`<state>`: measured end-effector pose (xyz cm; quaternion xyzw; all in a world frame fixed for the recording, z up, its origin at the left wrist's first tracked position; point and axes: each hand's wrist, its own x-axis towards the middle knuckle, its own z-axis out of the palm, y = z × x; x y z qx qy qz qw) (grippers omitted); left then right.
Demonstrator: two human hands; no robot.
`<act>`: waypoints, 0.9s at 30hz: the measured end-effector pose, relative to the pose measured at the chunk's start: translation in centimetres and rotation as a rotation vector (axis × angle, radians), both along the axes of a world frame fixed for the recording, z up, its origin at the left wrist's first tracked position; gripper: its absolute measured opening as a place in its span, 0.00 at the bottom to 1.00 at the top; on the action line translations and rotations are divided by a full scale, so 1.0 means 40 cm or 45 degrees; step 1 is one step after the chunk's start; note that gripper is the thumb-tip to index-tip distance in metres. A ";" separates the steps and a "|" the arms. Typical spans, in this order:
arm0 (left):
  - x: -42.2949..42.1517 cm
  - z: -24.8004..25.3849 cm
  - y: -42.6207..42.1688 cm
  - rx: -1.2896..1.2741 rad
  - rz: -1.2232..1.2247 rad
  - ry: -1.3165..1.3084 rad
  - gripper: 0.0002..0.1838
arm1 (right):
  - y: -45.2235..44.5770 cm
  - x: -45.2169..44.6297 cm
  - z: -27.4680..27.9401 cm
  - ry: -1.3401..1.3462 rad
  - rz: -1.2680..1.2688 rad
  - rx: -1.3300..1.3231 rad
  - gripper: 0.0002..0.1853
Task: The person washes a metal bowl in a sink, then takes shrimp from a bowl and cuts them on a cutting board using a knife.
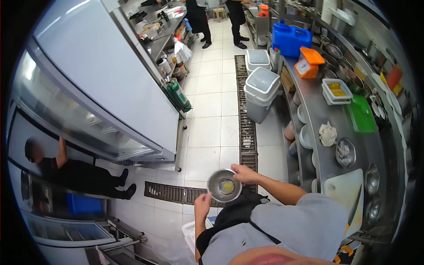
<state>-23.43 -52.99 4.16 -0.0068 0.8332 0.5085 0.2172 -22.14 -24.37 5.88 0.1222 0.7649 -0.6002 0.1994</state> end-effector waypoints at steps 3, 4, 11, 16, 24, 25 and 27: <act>0.058 -0.053 -0.176 0.153 0.457 -0.182 0.18 | -0.101 -0.140 -0.052 0.105 0.272 0.228 0.14; 0.083 -0.102 -0.244 0.168 0.581 -0.194 0.18 | -0.139 -0.181 -0.076 0.217 0.485 0.416 0.14; 0.198 -0.044 -0.499 0.334 0.848 -0.021 0.21 | -0.661 -0.400 -0.104 0.744 1.193 0.363 0.19; 0.248 -0.098 -0.715 0.488 1.232 0.191 0.20 | -1.123 -0.395 0.092 0.616 1.681 0.445 0.18; 0.454 -0.097 -0.814 0.568 2.116 0.448 0.13 | -1.723 -0.243 0.127 0.589 2.584 0.277 0.16; 0.477 -0.073 -0.829 0.556 2.160 0.458 0.13 | -1.794 -0.212 0.117 0.565 2.740 0.176 0.17; 0.513 0.012 -0.866 0.684 2.555 0.530 0.11 | -1.932 -0.154 0.098 0.493 2.888 0.043 0.14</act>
